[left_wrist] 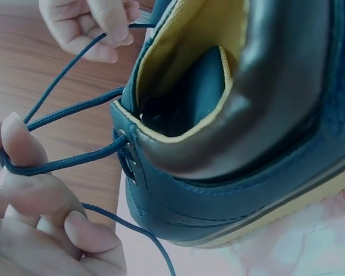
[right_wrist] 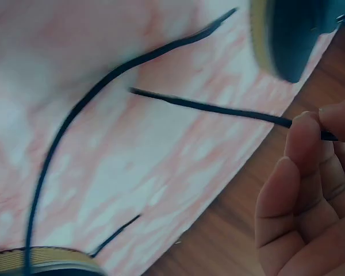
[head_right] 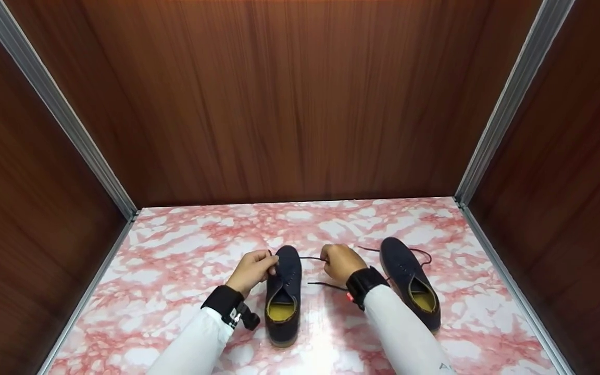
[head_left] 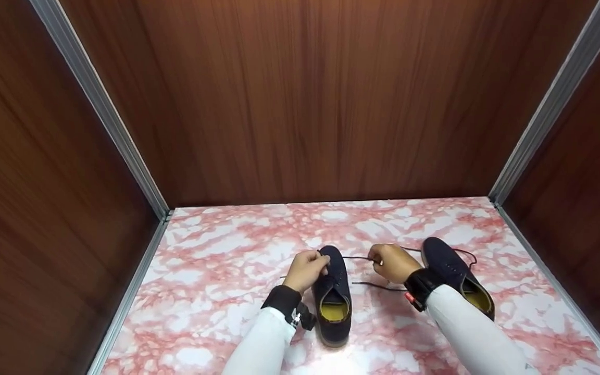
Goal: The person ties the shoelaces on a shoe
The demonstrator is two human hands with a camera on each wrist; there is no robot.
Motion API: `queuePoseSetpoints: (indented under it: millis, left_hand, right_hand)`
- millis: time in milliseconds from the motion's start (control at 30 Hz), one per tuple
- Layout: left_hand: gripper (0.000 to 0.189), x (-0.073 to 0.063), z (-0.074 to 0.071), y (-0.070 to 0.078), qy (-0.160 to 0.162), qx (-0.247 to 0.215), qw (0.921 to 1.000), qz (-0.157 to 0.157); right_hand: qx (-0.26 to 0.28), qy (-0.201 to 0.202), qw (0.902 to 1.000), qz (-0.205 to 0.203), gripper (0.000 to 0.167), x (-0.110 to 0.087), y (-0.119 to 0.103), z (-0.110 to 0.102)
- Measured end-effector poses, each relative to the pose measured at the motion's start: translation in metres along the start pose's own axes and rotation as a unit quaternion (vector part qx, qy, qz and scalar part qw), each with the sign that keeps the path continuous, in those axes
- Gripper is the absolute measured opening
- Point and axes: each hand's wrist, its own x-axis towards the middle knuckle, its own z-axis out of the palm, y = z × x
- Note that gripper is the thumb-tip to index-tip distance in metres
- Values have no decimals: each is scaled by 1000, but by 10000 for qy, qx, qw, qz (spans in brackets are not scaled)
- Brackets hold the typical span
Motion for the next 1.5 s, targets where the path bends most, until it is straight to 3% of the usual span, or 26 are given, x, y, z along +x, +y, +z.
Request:
queuePoseSetpoints:
  millis: [267,400,633,1033,1300,1500]
  left_hand:
    - [35,5,-2,-2,-101,-82,9997,-228]
    - [33,8,-5,-2,-215,-295,9987,-349]
    - [30,12,-11,-3,-234,-438,9986,-171]
    - [19,9,-20,-13,-5,156,9992,380]
    - [19,8,-20,-15,253,213,9984,458]
    - [21,6,-17,-12,358,47,9986,377]
  right_hand:
    - [563,-193,9981,181,4,-6,11,-8]
    - [773,-44,9969,151,8,-5,6,-15]
    - [1080,302,9929,393,10,-2,-8,-25]
    - [2507,98,9674,343,12,-4,-30,-25]
    - [2790,91,9600,236,18,-4,-40,-27]
    - [2771,46,9604,271,23,-4,-47,-28]
